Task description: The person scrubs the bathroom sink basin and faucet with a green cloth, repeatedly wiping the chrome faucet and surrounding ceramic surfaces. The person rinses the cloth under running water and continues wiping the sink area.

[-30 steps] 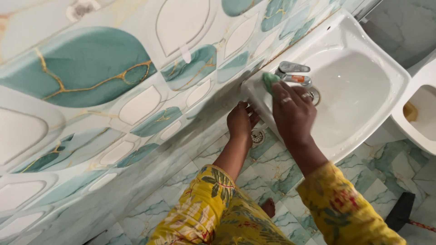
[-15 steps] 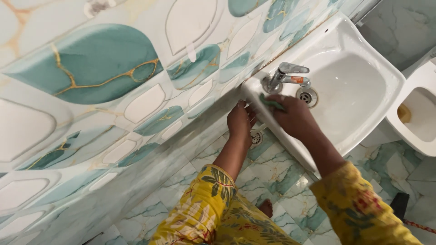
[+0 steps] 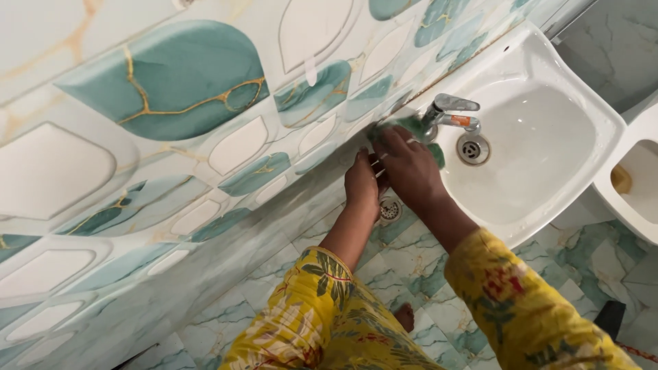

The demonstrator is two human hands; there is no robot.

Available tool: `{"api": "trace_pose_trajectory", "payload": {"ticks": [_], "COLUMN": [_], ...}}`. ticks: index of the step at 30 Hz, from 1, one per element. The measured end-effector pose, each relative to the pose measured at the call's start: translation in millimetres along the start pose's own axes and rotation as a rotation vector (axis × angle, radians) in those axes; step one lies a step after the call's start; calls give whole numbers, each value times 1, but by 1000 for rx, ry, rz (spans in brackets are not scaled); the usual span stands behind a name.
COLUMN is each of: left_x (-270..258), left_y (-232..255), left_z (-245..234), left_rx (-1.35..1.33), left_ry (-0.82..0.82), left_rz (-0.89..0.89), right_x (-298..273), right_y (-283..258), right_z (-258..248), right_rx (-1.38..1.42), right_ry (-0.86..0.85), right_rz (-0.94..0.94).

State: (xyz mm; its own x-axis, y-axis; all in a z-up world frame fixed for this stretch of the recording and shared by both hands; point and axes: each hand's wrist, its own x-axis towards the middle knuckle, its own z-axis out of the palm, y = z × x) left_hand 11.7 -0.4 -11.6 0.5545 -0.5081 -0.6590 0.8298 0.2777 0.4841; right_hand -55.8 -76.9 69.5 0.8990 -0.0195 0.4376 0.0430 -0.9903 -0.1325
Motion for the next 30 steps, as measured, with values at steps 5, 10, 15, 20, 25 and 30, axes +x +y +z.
{"api": "trace_pose_trajectory", "payload": {"ticks": [5, 10, 15, 20, 25, 30], "left_x": [-4, -6, -9, -10, -10, -13], "left_y": [8, 7, 7, 7, -2, -3], "left_z": [-9, -12, -6, -3, 11, 35], "left_rx": [27, 76, 147, 122, 122, 39], "left_ry": [96, 105, 132, 195, 151, 120], "left_rz": [0, -40, -23, -2, 94, 211], "right_x": [8, -3, 9, 13, 10, 10], "right_y": [0, 6, 14, 11, 16, 26], "right_z": [15, 10, 7, 3, 7, 10], "right_rx": [-309, -517, -207, 180, 147, 148], "right_ry": [-168, -763, -230, 127, 140, 194], "right_rz": [-255, -421, -183, 225, 170, 252]}}
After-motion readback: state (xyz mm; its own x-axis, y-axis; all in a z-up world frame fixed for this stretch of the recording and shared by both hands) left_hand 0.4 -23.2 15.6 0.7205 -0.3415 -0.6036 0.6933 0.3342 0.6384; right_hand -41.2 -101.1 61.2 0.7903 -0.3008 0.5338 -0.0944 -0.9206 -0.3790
